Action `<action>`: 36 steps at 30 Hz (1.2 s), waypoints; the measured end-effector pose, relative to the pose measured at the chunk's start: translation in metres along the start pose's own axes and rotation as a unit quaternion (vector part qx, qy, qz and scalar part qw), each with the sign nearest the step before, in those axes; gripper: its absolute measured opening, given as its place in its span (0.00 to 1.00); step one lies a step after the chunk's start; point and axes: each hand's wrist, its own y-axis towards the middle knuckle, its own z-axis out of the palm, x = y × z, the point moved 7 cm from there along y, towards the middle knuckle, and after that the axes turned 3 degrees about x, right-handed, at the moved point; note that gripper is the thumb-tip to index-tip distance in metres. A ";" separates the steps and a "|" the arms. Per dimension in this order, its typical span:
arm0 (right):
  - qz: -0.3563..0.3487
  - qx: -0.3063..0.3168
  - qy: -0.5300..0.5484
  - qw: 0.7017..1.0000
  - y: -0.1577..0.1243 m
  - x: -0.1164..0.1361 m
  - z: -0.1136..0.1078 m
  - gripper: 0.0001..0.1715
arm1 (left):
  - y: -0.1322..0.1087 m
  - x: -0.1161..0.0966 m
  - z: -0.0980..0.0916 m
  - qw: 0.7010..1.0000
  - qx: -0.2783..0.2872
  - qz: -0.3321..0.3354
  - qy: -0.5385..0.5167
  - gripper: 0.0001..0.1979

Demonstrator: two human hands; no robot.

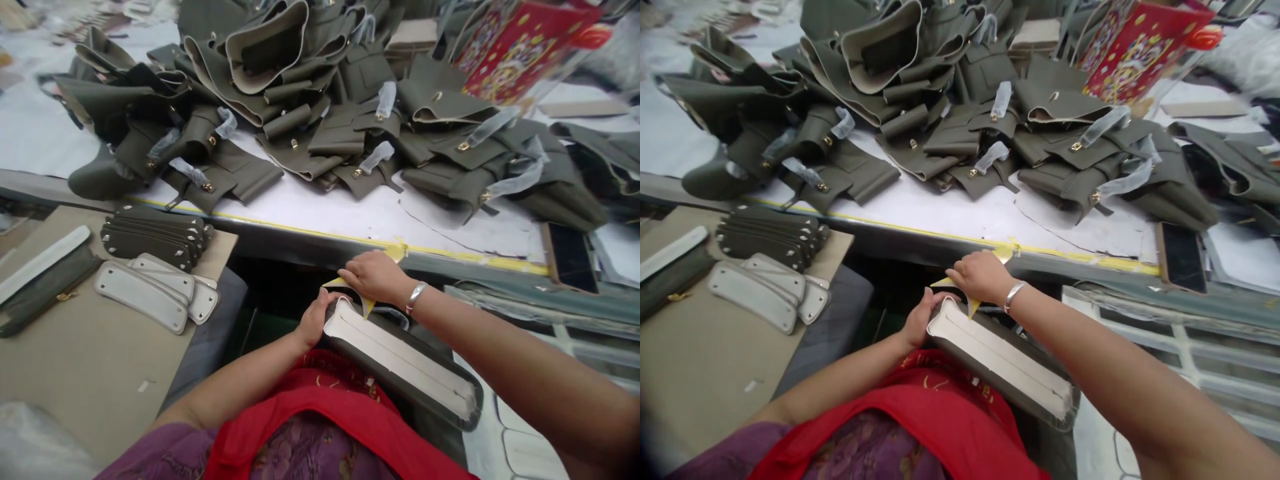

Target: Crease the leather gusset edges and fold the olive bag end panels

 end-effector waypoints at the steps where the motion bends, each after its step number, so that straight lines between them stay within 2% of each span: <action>1: -0.040 -0.005 0.001 0.999 0.006 0.006 0.001 0.29 | 0.000 0.002 -0.001 1.000 -0.012 -0.010 -0.009 0.38; 4: -0.136 -0.008 0.015 0.991 0.016 0.019 0.005 0.29 | 0.000 0.013 -0.004 0.995 -0.062 -0.059 -0.050 0.39; 8: -0.208 -0.003 0.023 0.978 0.022 0.030 0.007 0.28 | -0.004 0.031 -0.004 0.977 -0.125 -0.120 -0.121 0.39; 11: -0.240 -0.007 0.028 0.970 0.023 0.035 0.009 0.28 | -0.009 0.037 -0.006 0.970 -0.166 -0.114 -0.135 0.36; 17: -0.261 -0.024 0.037 0.964 0.020 0.040 0.012 0.28 | -0.021 0.038 -0.014 0.971 -0.223 -0.075 -0.042 0.28; 22: -0.270 -0.034 0.050 0.961 0.015 0.041 0.012 0.28 | -0.025 0.039 -0.013 0.972 -0.229 -0.058 0.013 0.27; 28: -0.280 -0.046 0.037 0.958 0.013 0.043 0.008 0.28 | -0.025 0.036 -0.012 0.977 -0.201 -0.056 0.039 0.27; 36: -0.289 -0.053 0.027 0.955 0.014 0.043 0.006 0.27 | -0.024 0.032 -0.012 0.982 -0.180 -0.057 0.021 0.27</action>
